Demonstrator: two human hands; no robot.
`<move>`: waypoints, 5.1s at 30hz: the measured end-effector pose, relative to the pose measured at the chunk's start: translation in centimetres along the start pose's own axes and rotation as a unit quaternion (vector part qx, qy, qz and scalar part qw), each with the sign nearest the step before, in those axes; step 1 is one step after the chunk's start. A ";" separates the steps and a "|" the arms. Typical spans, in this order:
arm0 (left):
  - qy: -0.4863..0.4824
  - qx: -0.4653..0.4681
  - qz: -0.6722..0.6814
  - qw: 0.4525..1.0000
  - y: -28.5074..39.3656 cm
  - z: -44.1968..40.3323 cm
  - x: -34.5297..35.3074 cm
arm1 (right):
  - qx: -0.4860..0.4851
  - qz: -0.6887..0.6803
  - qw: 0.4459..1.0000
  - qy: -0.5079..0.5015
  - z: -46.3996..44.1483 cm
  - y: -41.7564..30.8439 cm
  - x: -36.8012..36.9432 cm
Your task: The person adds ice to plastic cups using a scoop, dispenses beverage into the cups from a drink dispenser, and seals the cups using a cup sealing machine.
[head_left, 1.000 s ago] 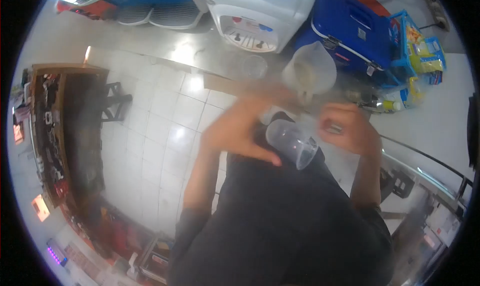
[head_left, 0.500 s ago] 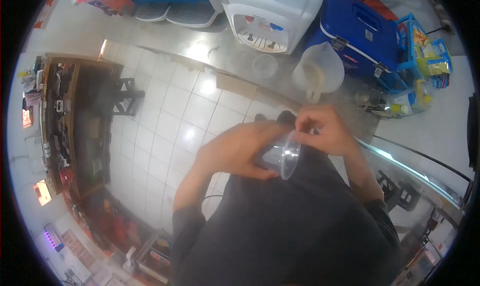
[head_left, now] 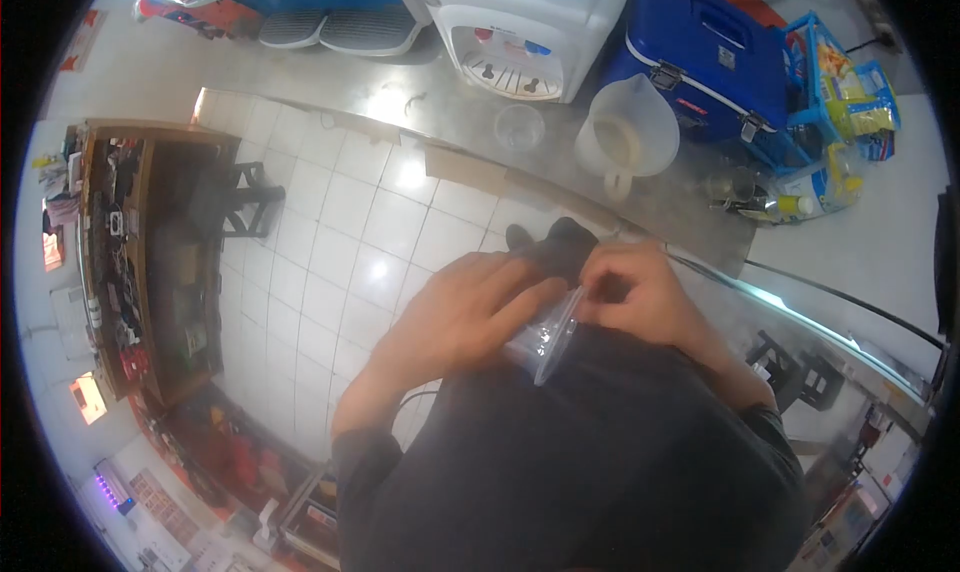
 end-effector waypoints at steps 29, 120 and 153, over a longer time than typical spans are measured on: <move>0.329 -0.255 0.287 0.863 -34.9 -9.2 12.8 | 0.246 -0.162 0.937 0.186 1.4 22.0 -2.0; 0.408 -0.391 0.214 0.796 -7.4 -9.5 22.4 | 0.105 0.607 0.678 0.401 26.6 0.2 -42.3; -0.013 0.405 -0.233 0.884 33.7 -45.8 27.5 | 0.039 0.507 0.635 0.581 27.1 5.9 -43.4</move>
Point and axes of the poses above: each hand's wrist, its own z-axis away from the middle knuckle, its own x-axis out of the palm, y = z × x, the point moved 8 cm from there along -z, towards the middle knuckle, and after that the axes turned 15 degrees about -x, right-handed, at the moved point
